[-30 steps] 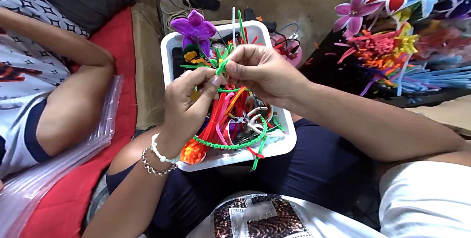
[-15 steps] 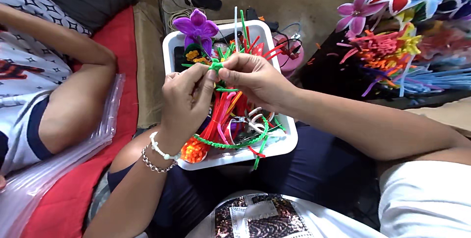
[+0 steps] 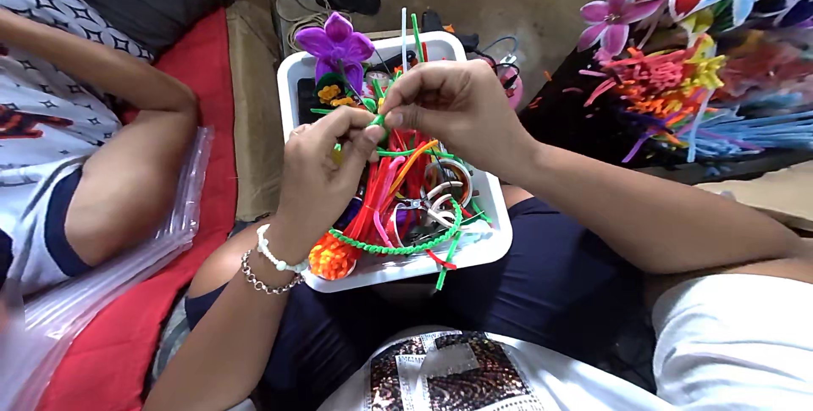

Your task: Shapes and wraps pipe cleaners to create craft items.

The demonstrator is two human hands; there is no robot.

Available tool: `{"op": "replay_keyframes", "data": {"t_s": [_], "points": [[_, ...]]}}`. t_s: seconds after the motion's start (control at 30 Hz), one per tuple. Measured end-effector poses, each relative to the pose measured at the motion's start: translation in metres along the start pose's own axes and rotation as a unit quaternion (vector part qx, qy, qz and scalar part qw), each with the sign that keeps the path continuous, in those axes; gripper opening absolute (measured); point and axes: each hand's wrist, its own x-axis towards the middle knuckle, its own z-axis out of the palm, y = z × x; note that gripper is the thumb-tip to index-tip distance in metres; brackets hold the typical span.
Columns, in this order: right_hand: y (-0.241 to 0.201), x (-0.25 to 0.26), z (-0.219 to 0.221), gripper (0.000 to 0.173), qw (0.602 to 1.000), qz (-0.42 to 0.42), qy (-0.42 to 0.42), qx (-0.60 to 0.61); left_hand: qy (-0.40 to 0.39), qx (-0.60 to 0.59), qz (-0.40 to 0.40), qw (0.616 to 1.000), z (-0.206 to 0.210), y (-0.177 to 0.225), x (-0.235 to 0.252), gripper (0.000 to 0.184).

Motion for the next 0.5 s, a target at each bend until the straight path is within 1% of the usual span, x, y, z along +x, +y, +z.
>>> {"op": "replay_keyframes", "data": {"t_s": [0.07, 0.1, 0.17, 0.2, 0.3, 0.4, 0.47, 0.5], "points": [[-0.001, -0.001, 0.004, 0.006, 0.991, 0.067, 0.026, 0.112, 0.024, -0.053, -0.018, 0.998, 0.004, 0.002, -0.001, 0.015], [-0.001, -0.002, 0.008, 0.006, 0.977, 0.113, 0.042, 0.175, 0.034, -0.057, -0.023, 0.998, 0.006, 0.003, -0.001, 0.013], [-0.003, -0.004, 0.015, 0.006, 0.935, 0.201, 0.073, 0.284, 0.060, -0.059, -0.028, 0.996, 0.009, 0.004, -0.003, 0.012], [-0.003, -0.005, 0.018, 0.007, 0.916, 0.227, 0.086, 0.319, 0.075, -0.062, -0.029, 0.995, 0.011, 0.003, -0.003, 0.012], [-0.005, -0.007, 0.024, 0.009, 0.884, 0.256, 0.102, 0.378, 0.107, -0.077, -0.035, 0.991, 0.013, 0.002, -0.005, 0.014], [-0.008, -0.008, 0.027, 0.009, 0.865, 0.268, 0.107, 0.411, 0.108, -0.083, -0.027, 0.990, 0.011, 0.001, -0.005, 0.013], [-0.006, -0.008, 0.026, 0.007, 0.875, 0.263, 0.099, 0.394, 0.100, -0.077, -0.019, 0.992, 0.009, 0.000, -0.005, 0.013], [-0.005, -0.007, 0.024, 0.005, 0.890, 0.254, 0.091, 0.367, 0.094, -0.075, -0.018, 0.993, 0.007, 0.000, -0.004, 0.014]]}}
